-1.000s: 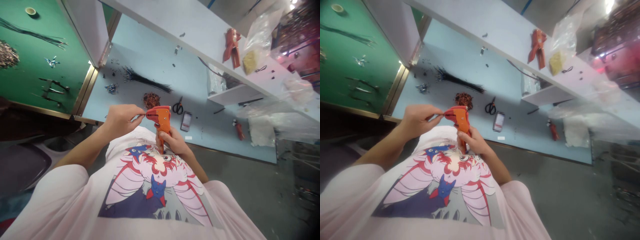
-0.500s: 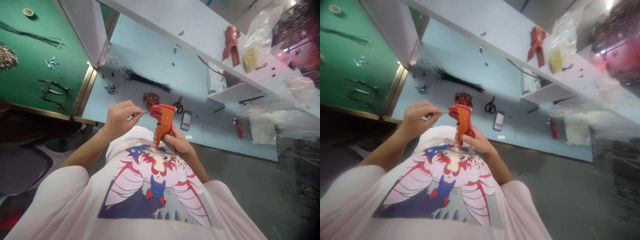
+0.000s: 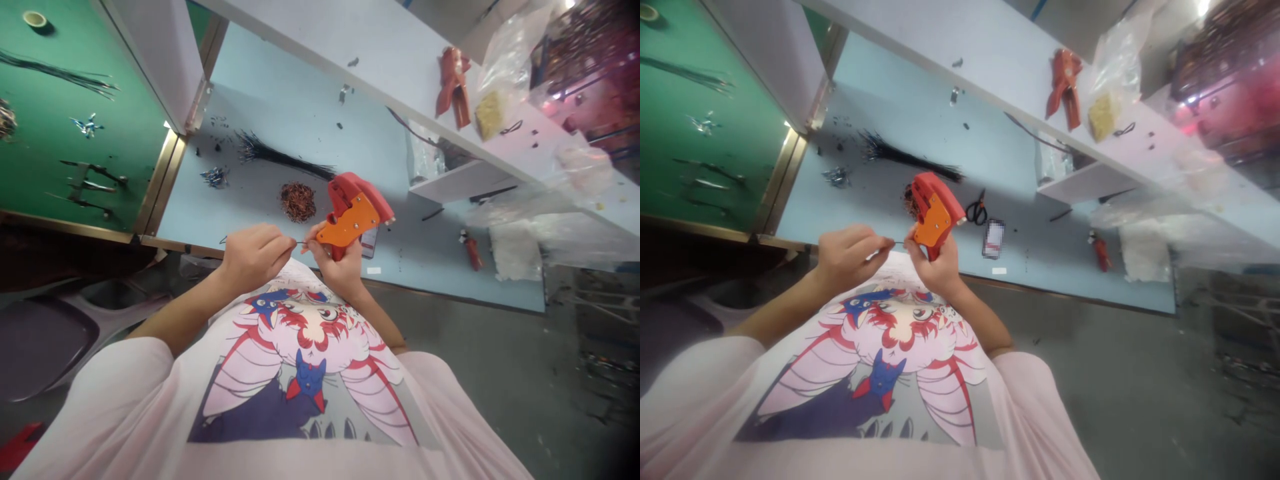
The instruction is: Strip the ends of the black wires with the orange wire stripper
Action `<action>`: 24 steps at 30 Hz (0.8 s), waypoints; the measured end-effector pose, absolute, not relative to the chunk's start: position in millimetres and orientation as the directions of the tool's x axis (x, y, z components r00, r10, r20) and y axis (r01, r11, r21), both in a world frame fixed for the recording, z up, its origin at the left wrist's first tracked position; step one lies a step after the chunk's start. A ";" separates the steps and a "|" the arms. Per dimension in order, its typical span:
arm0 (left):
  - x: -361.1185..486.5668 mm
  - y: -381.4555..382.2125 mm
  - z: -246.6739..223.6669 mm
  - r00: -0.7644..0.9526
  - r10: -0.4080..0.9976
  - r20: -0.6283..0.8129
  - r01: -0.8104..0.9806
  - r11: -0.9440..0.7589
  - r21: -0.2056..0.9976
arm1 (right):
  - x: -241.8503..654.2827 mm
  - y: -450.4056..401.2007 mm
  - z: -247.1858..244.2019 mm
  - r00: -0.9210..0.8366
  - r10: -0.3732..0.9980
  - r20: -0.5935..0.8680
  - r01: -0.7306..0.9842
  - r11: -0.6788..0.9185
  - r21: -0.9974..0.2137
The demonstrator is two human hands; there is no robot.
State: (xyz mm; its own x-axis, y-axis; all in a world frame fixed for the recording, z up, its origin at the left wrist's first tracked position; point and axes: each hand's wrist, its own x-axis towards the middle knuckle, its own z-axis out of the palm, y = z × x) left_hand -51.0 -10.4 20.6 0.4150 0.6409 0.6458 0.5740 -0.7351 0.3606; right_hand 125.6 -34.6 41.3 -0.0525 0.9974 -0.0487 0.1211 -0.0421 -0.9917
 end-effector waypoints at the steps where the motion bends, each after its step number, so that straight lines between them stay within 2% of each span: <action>1: -52.0 -10.0 19.8 0.401 0.655 0.640 0.579 -0.723 0.377 | 126.6 -33.6 40.5 -0.048 0.997 -0.053 0.124 -0.047 -0.991; 3: -56.2 -8.9 18.7 0.336 0.708 0.621 0.583 -0.674 0.453 | 131.0 -29.5 37.4 -0.012 0.999 -0.038 0.121 -0.036 -0.992; 5: -61.5 -7.7 18.4 0.238 0.790 0.565 0.564 -0.586 0.581 | 138.3 -21.1 31.5 0.048 0.999 -0.002 0.133 -0.008 -0.991; 9: -65.8 -6.7 19.8 0.060 0.927 0.371 0.432 -0.359 0.827 | 155.1 3.8 11.9 0.133 0.989 0.066 0.302 0.022 -0.953; 11: -63.0 -6.4 19.7 0.013 0.953 0.303 0.337 -0.289 0.896 | 161.0 12.8 3.0 0.136 0.989 0.064 0.401 0.004 -0.916; 13: -58.7 -5.6 18.9 -0.024 0.965 0.263 0.256 -0.248 0.934 | 163.6 14.6 -0.4 0.121 0.992 0.017 0.423 -0.036 -0.905; 15: -54.9 -4.1 18.1 -0.065 0.968 0.243 0.200 -0.226 0.953 | 163.7 8.4 3.6 0.055 0.996 -0.077 0.343 -0.091 -0.935; 19: -51.4 -0.2 19.7 -0.127 0.954 0.273 0.190 -0.246 0.950 | 162.2 -15.7 26.8 -0.270 0.920 -0.283 0.070 -0.275 -0.959; 21: -50.5 1.5 22.0 -0.119 0.942 0.314 0.222 -0.283 0.933 | 161.8 -26.4 37.7 -0.401 0.859 -0.319 -0.024 -0.358 -0.933; 24: -48.2 3.4 25.8 -0.065 0.919 0.388 0.276 -0.357 0.892 | 161.0 -36.3 46.0 -0.487 0.806 -0.336 -0.112 -0.439 -0.892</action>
State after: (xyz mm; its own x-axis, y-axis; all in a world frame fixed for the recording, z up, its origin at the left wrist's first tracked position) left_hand -48.2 3.4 25.8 -0.0651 0.9195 0.3877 0.2760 -0.3568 0.8925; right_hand 161.0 -36.3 46.0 -0.4869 0.8063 -0.3360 -0.1117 -0.4390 -0.8915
